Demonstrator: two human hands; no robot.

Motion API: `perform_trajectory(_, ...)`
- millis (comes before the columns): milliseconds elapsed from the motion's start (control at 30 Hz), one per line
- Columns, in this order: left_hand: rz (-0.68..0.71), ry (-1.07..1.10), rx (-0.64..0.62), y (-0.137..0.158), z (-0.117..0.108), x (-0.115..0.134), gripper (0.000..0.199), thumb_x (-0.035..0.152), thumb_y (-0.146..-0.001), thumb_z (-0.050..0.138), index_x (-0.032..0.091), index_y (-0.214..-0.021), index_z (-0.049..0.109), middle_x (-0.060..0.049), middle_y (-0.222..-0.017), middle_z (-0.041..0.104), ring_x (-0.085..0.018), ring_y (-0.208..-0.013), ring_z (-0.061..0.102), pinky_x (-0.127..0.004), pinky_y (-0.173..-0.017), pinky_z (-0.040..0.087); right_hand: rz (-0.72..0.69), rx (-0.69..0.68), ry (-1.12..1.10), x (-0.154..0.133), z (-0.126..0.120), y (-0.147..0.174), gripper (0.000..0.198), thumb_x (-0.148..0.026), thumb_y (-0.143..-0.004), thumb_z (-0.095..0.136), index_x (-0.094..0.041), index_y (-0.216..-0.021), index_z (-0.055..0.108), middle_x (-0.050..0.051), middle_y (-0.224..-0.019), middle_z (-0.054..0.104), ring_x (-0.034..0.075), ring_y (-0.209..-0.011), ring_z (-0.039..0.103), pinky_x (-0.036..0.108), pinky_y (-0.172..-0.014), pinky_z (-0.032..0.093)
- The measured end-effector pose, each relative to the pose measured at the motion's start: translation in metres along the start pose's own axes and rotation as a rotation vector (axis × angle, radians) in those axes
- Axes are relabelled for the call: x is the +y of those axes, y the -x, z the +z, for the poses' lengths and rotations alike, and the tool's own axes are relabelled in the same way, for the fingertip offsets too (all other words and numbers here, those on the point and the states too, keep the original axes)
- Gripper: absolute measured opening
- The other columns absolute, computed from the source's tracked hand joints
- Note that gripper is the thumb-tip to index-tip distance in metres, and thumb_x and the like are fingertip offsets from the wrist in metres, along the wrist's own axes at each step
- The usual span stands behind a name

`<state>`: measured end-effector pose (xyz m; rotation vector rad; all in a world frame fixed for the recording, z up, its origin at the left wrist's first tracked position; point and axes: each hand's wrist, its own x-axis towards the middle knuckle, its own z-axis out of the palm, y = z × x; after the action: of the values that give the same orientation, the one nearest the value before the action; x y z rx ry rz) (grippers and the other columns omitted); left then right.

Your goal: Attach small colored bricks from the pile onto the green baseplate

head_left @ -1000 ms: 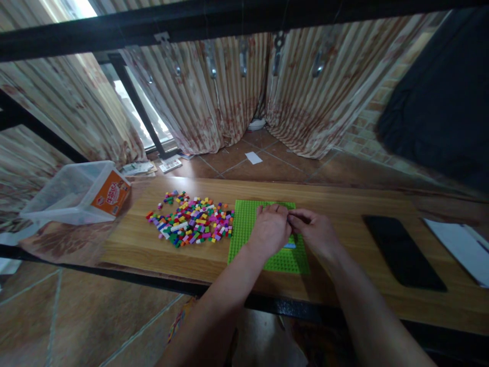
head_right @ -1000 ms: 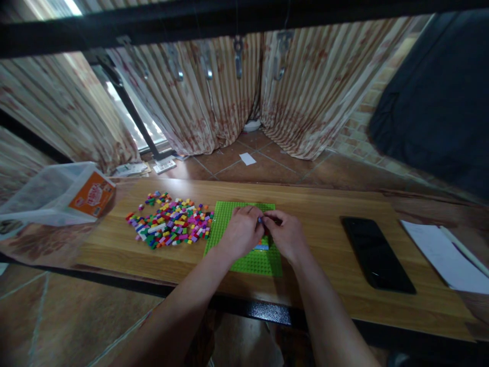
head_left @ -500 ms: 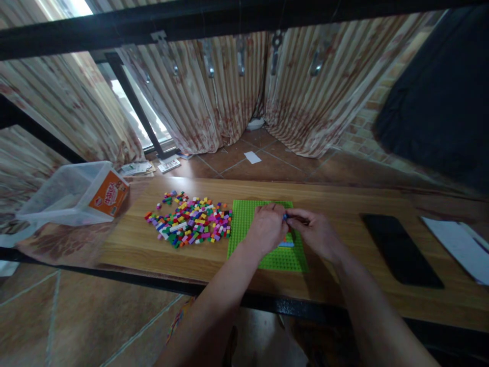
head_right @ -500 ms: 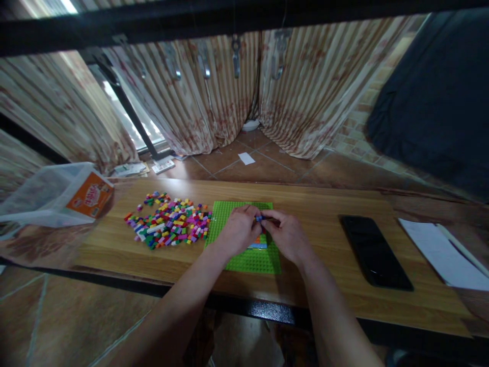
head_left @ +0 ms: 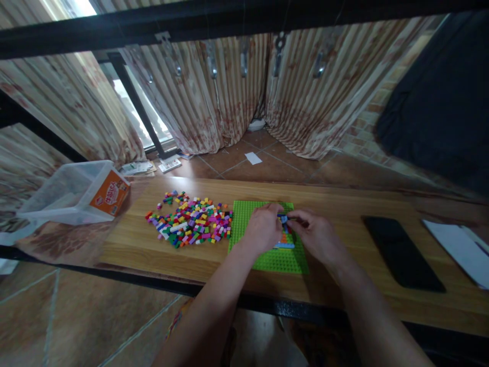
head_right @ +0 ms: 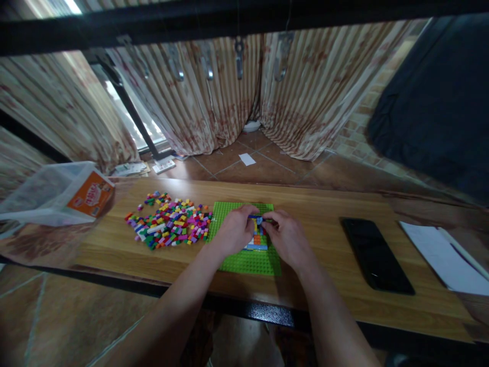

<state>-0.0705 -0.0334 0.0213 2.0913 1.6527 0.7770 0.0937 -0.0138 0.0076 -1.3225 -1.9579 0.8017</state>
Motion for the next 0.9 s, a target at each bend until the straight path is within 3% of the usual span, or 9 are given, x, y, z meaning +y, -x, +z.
perform_trajectory(167, -0.028, 0.071, 0.041, 0.0, -0.005, -0.005, 0.039, 0.0, -0.079, 0.044, 0.016, -0.111, 0.059, -0.008, -0.112, 0.071, -0.019, -0.105, 0.067, -0.033, -0.098, 0.052, -0.053, -0.038, -0.025, 0.001, 0.001, 0.001, 0.027, -0.033, -0.083, 0.058, -0.025, -0.105, 0.071, 0.006, -0.107, 0.065, 0.02, -0.087, 0.064, 0.038, -0.078, 0.052)
perform_trajectory(333, -0.026, 0.07, 0.053, 0.001, -0.007, -0.007, 0.035, 0.003, -0.081, 0.045, 0.015, -0.109, 0.062, -0.009, -0.111, 0.071, -0.02, -0.103, 0.067, -0.033, -0.096, 0.053, -0.089, -0.002, 0.051, 0.002, 0.006, -0.002, 0.024, -0.033, -0.085, 0.056, -0.024, -0.097, 0.074, 0.008, -0.102, 0.063, 0.023, -0.095, 0.062, 0.039, -0.082, 0.051)
perform_trajectory(533, -0.039, 0.043, 0.024, 0.002, -0.009, -0.007, 0.037, 0.002, -0.08, 0.044, 0.014, -0.109, 0.065, -0.009, -0.11, 0.071, -0.02, -0.102, 0.067, -0.031, -0.097, 0.052, -0.024, 0.019, -0.016, 0.007, 0.006, -0.003, 0.022, -0.034, -0.083, 0.059, -0.024, -0.096, 0.075, 0.005, -0.096, 0.065, 0.02, -0.083, 0.062, 0.037, -0.077, 0.049)
perform_trajectory(700, -0.064, 0.013, -0.011, 0.002, -0.01, -0.006, 0.037, 0.005, -0.081, 0.044, 0.013, -0.111, 0.066, -0.009, -0.112, 0.071, -0.021, -0.102, 0.067, -0.031, -0.097, 0.051, 0.066, 0.02, -0.154, 0.013, 0.004, -0.003, 0.021, -0.037, -0.08, 0.064, -0.025, -0.095, 0.075, 0.004, -0.096, 0.07, 0.02, -0.086, 0.063, 0.037, -0.081, 0.048)
perform_trajectory(900, -0.068, -0.027, -0.048, 0.003, -0.009, -0.008, 0.036, 0.01, -0.083, 0.045, 0.015, -0.112, 0.066, -0.009, -0.11, 0.071, -0.021, -0.102, 0.066, -0.032, -0.096, 0.051, 0.026, 0.054, -0.112, 0.02, 0.006, -0.004, 0.024, -0.043, -0.075, 0.069, -0.026, -0.09, 0.077, 0.006, -0.109, 0.064, 0.023, -0.098, 0.06, 0.039, -0.086, 0.047)
